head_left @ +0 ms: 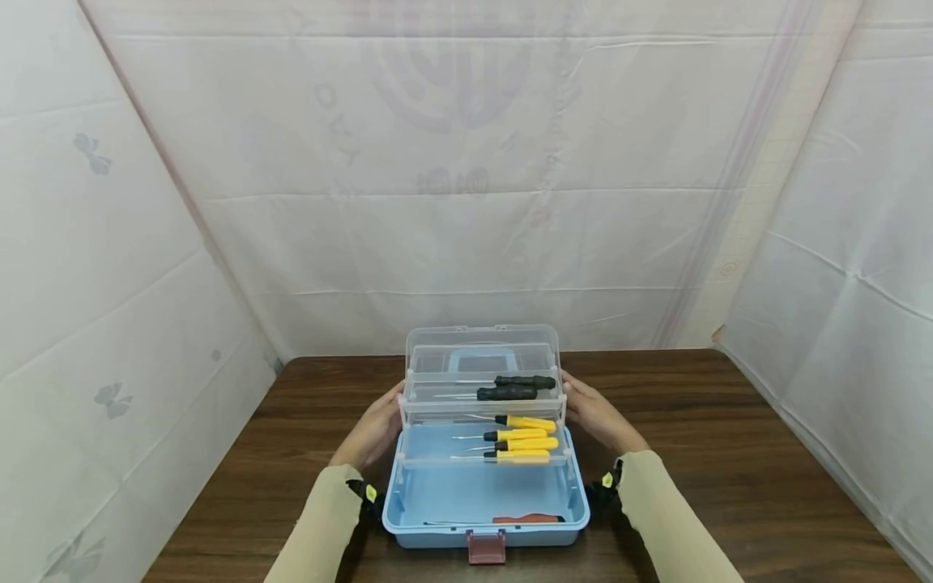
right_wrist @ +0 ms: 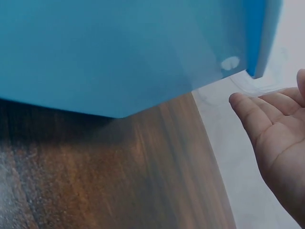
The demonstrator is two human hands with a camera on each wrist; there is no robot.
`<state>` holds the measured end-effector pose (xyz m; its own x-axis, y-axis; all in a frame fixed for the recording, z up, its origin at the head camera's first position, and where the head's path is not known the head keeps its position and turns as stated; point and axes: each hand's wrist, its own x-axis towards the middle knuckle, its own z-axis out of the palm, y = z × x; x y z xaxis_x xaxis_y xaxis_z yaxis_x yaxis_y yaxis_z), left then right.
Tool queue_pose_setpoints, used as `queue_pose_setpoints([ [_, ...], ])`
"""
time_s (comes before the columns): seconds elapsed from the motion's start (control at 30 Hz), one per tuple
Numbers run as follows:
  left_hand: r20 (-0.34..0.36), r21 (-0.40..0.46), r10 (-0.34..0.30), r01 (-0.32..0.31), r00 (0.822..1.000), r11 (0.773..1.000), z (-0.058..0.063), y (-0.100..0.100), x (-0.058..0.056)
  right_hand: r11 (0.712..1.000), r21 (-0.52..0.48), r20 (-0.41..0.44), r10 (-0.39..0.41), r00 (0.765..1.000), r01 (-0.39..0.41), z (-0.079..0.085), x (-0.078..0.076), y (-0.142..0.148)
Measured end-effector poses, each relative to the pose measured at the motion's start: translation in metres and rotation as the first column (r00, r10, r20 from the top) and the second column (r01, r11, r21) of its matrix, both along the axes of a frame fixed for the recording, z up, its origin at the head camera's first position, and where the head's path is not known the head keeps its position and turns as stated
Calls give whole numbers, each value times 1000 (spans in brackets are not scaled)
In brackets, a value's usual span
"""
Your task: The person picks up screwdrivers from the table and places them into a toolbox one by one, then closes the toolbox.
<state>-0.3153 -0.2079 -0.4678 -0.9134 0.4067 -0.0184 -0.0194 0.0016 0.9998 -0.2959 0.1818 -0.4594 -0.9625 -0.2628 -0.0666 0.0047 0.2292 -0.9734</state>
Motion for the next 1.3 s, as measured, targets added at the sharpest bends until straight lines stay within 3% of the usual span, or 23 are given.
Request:
queue_pose_setpoints([
  [0.53,-30,-17,17,-17,999,1000,8,-2,4,984,-135,-50,111,993,-117,9,0,6],
  [1.3,-70,-11,-48,48,996,999,17,-4,3,977,-138,-78,153,985,-162,19,0,12],
])
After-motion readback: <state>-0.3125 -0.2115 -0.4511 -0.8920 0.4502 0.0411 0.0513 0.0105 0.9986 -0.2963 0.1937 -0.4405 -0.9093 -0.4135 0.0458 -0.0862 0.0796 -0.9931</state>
